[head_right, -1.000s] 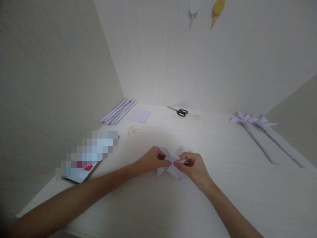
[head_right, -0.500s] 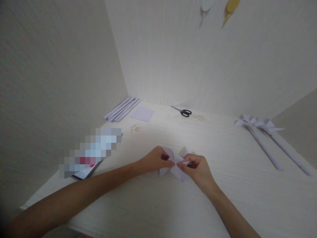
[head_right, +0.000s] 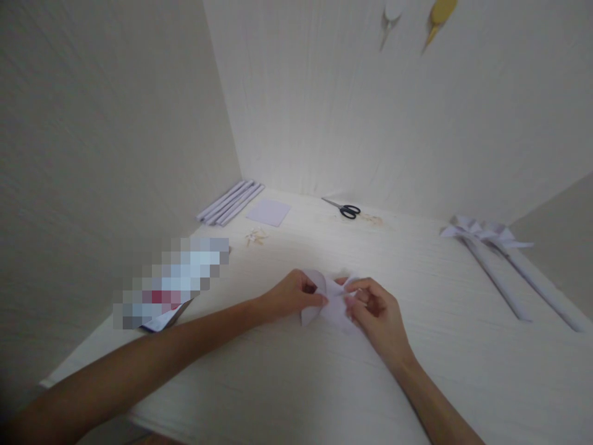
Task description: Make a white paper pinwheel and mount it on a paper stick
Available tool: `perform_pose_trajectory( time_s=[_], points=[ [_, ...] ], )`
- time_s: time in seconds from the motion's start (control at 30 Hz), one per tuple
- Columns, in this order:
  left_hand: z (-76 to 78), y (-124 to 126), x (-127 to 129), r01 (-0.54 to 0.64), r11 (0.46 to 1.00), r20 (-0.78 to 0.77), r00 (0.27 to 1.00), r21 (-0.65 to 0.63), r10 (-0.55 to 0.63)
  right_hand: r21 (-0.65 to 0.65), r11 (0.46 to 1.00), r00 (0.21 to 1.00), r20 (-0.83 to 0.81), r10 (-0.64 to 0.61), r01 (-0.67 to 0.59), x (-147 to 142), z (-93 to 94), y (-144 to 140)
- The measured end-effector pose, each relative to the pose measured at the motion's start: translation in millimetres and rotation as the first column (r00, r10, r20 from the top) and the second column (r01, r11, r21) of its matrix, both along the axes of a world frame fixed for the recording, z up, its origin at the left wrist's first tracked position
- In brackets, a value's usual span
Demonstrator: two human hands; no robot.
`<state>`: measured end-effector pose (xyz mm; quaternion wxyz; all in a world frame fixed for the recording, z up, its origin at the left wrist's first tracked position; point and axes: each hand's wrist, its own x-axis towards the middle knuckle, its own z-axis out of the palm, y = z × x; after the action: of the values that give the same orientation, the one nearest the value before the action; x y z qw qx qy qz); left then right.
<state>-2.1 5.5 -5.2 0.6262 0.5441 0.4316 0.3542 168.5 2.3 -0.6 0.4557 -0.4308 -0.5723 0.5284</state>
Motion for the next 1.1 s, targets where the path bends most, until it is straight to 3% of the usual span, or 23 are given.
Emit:
perform_pose_trajectory(
  time_s=[0.17,0.3,0.43,0.5,0.6,0.67,0.77,0.93,1.1],
  points=[
    [-7.5,4,-1,-0.021,0.995,0.236,0.971,-0.098,0.043,0.008,0.983,0.967,-0.179,-0.181,0.185,8,-2.0,9],
    [-4.6,4,-1,0.060,0.982,0.438,0.899,-0.178,0.024,-0.017,0.952,0.939,-0.154,-0.306,0.307,12,-6.4,19],
    [4.3,-1,1,0.154,0.974,0.543,0.839,-0.167,-0.040,0.059,0.947,0.948,-0.041,-0.314,0.316,7,-11.3,25],
    [5.4,-3,2,0.199,0.966,0.561,0.824,-0.163,-0.075,0.131,0.958,0.956,0.114,-0.270,0.255,-2,-10.3,30],
    [2.7,-6,4,0.271,0.952,0.564,0.812,-0.144,-0.147,0.251,0.968,0.933,0.345,-0.100,0.011,-29,-3.1,45],
    [1.3,-7,2,0.337,0.934,0.548,0.807,-0.119,-0.222,0.313,0.924,0.879,0.475,0.049,-0.221,-55,2.6,59],
    [2.9,-8,-2,0.465,0.880,0.535,0.770,-0.097,-0.347,0.399,0.806,0.751,0.655,0.082,-0.436,-99,6.3,82],
    [5.2,-7,-10,0.567,0.819,0.580,0.698,-0.090,-0.420,0.393,0.769,0.695,0.713,0.091,-0.504,-153,-3.8,105],
    [3.9,-4,-13,0.595,0.795,0.599,0.682,-0.120,-0.420,0.371,0.766,0.636,0.769,0.063,-0.524,-172,-10.8,113]
  ],
)
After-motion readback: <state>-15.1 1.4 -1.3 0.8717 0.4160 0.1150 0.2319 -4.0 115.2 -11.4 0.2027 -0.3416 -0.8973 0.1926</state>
